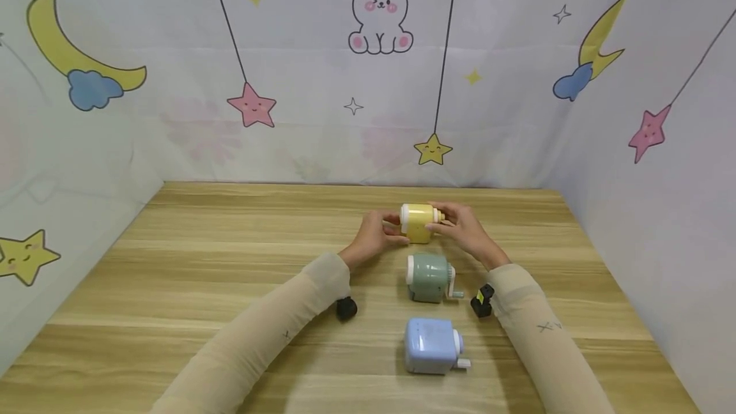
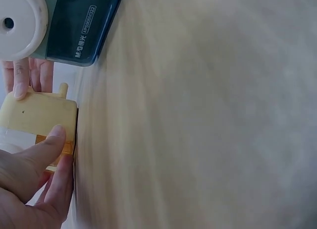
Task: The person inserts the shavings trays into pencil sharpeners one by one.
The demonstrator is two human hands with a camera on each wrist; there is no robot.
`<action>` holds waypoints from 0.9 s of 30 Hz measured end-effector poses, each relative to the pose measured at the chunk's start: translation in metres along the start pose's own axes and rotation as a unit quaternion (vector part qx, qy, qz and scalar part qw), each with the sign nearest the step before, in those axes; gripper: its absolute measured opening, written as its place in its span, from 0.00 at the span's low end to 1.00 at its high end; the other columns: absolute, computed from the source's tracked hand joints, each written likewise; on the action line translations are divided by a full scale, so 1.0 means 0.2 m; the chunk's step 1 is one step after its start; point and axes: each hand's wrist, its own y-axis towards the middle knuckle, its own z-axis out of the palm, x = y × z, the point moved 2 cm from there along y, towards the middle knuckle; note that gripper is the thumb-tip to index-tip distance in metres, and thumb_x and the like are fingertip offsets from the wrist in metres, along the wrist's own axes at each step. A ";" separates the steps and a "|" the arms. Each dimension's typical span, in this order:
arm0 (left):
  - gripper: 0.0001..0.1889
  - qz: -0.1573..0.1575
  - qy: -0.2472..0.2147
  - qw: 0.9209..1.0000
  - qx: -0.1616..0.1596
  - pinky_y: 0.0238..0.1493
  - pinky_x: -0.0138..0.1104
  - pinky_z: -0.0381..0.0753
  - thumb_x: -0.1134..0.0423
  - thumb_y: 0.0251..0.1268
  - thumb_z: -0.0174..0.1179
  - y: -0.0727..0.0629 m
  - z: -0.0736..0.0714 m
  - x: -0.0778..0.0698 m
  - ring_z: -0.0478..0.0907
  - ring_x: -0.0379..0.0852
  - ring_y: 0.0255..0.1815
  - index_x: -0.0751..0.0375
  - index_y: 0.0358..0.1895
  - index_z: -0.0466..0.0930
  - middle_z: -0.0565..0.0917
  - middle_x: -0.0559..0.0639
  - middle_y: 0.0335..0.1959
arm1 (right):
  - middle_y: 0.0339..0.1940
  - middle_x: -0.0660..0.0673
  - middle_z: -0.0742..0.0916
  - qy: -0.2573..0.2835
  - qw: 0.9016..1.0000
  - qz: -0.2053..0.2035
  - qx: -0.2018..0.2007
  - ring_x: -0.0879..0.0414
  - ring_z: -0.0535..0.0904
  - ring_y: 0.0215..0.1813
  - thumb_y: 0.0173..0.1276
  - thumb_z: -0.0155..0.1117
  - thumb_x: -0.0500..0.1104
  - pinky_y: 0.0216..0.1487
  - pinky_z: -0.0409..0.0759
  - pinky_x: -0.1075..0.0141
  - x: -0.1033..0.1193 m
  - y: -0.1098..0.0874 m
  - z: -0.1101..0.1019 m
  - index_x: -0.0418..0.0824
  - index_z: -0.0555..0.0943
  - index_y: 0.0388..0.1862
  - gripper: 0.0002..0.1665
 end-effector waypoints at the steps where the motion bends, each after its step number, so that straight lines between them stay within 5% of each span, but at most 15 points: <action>1: 0.27 0.003 -0.001 1.000 0.002 0.45 0.31 0.85 0.72 0.52 0.75 0.00 0.00 0.00 0.85 0.51 0.45 0.73 0.57 0.78 0.81 0.62 0.52 | 0.67 0.28 0.75 0.001 1.000 -0.001 0.000 0.35 0.71 0.67 0.70 0.67 0.35 0.57 0.78 0.72 0.00 0.00 0.00 0.26 0.68 0.70 0.34; 9: 0.27 0.012 -0.005 1.000 0.022 0.45 0.31 0.85 0.73 0.53 0.74 0.01 0.00 0.03 0.85 0.52 0.46 0.75 0.58 0.77 0.81 0.63 0.53 | 0.66 0.28 0.75 -0.012 1.000 0.004 0.009 0.35 0.70 0.69 0.69 0.68 0.37 0.60 0.77 0.67 -0.01 0.00 0.00 0.26 0.68 0.69 0.34; 17: 0.26 0.016 0.004 1.000 0.024 0.45 0.31 0.85 0.71 0.54 0.75 0.01 0.00 0.03 0.84 0.50 0.45 0.73 0.57 0.78 0.82 0.61 0.52 | 0.68 0.27 0.74 0.002 1.000 -0.002 0.014 0.34 0.69 0.69 0.70 0.67 0.36 0.55 0.78 0.74 -0.01 0.01 0.00 0.25 0.67 0.70 0.34; 27: 0.33 0.011 0.017 0.999 0.028 0.45 0.31 0.84 0.73 0.54 0.74 0.02 -0.03 0.03 0.84 0.52 0.47 0.72 0.64 0.73 0.81 0.61 0.52 | 0.69 0.28 0.73 0.012 1.000 0.006 0.017 0.35 0.70 0.68 0.70 0.68 0.38 0.55 0.79 0.71 0.01 0.02 0.00 0.25 0.65 0.72 0.37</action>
